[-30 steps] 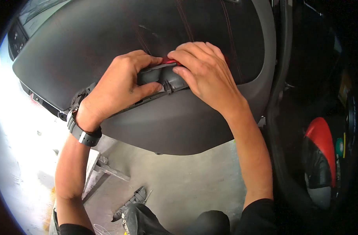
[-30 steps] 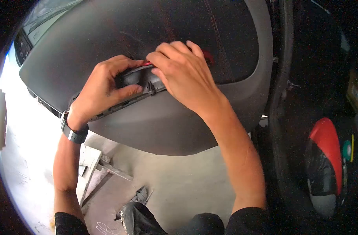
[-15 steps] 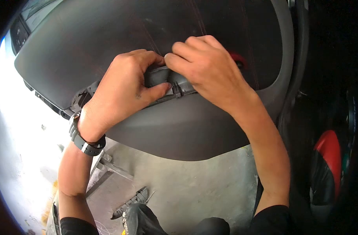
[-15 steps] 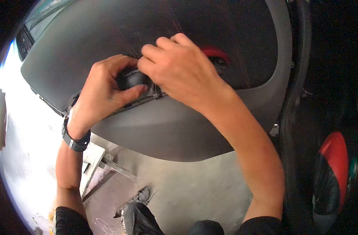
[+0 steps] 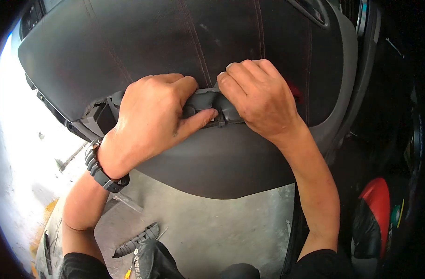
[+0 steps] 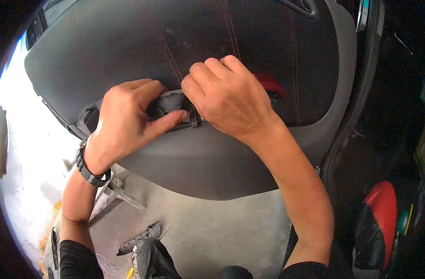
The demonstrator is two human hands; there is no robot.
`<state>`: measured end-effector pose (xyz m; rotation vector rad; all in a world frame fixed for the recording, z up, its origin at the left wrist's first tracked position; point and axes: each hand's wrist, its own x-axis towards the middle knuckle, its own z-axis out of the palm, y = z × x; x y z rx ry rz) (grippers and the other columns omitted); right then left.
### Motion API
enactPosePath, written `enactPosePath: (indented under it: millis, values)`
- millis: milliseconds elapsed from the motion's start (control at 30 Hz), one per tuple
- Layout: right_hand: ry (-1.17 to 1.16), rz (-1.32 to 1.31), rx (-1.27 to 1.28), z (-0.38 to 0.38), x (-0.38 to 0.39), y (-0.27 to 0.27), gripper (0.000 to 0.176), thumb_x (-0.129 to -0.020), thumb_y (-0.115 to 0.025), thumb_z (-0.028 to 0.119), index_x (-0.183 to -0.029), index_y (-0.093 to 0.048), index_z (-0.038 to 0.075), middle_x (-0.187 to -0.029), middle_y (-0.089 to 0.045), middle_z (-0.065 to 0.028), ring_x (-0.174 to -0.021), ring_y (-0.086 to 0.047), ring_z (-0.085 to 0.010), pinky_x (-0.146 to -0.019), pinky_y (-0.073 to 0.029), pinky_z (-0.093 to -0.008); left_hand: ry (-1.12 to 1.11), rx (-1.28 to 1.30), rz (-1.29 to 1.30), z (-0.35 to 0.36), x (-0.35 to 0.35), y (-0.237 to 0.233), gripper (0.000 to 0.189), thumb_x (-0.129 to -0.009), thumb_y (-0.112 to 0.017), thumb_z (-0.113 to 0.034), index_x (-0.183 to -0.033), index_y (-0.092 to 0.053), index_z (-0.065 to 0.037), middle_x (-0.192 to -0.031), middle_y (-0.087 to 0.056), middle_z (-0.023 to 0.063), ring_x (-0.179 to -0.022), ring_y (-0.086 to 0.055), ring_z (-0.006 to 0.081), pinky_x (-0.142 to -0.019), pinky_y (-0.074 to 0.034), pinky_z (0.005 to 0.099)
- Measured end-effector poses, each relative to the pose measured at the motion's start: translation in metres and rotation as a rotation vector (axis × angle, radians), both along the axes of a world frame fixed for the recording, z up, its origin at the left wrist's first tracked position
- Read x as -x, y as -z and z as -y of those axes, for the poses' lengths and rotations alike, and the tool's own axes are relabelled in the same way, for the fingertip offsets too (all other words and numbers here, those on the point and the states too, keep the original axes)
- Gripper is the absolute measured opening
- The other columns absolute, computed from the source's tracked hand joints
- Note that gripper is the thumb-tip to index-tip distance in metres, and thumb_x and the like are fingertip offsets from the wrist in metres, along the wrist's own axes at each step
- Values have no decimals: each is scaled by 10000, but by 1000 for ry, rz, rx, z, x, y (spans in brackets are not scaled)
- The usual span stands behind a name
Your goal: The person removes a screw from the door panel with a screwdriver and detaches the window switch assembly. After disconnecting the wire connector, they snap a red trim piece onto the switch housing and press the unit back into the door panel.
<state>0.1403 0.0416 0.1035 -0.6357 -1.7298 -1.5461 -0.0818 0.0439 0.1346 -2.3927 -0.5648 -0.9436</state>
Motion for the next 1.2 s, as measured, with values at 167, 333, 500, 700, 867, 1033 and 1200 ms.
enactPosePath:
  millis: [167, 333, 500, 700, 867, 1033, 1200]
  values:
    - [-43, -17, 71, 3, -2, 3, 59, -805, -632, 126, -835, -613, 78, -784, -537, -40, -734, -565, -195, -671, -466, -313, 39, -50, 0, -2, -1, 1, 323, -720, -857, -244, -869, -685, -15, -738, -616, 143, -617, -627, 313, -581, -503, 365]
    - [-35, -119, 160, 15, 7, 1, 158, -809, -643, 73, -961, -639, 29, -849, -585, -90, -809, -622, -249, -762, -525, -360, 188, 206, -6, 2, 6, -11, 521, -759, -829, -170, -1225, -643, -32, -982, -641, 140, -709, -651, 317, -671, -537, 385]
    - [-160, -330, 510, 47, -5, -3, 423, -783, -790, 44, -1177, -642, 6, -1124, -681, -136, -1039, -661, -339, -970, -517, -450, 334, 334, -79, -10, 5, -20, 565, -768, -818, -122, -1284, -621, 0, -1091, -609, 165, -871, -649, 323, -756, -533, 387]
    - [-68, -354, 646, 68, -8, -15, 401, -791, -793, 90, -1159, -651, 23, -1165, -665, -120, -1108, -637, -321, -1065, -445, -490, 372, 351, -45, -9, 9, -23, 607, -731, -838, -115, -1267, -609, 55, -1074, -601, 177, -935, -620, 355, -812, -513, 405]
    - [124, -289, 604, 73, 4, -18, 421, -835, -767, 130, -1239, -661, 79, -1148, -652, -94, -1095, -643, -295, -1073, -425, -547, 288, 123, 110, 30, 44, -17, 626, -698, -846, -119, -1261, -617, 35, -1087, -601, 172, -923, -605, 362, -832, -492, 443]
    - [127, -288, 572, 72, 11, -17, 382, -886, -715, 119, -1260, -658, 68, -1163, -649, -105, -1090, -638, -293, -1049, -449, -516, 405, 198, 226, 56, 97, 62, 456, -675, -875, -169, -1086, -723, -45, -942, -635, 92, -858, -607, 277, -755, -460, 398]
    - [72, -339, 617, 74, 10, -15, 406, -886, -713, 124, -1272, -638, 22, -1221, -647, -135, -1110, -626, -337, -1004, -477, -466, 419, 600, 297, 56, 111, 156, 368, -658, -909, -187, -973, -761, -69, -901, -650, 68, -886, -616, 271, -773, -472, 406]
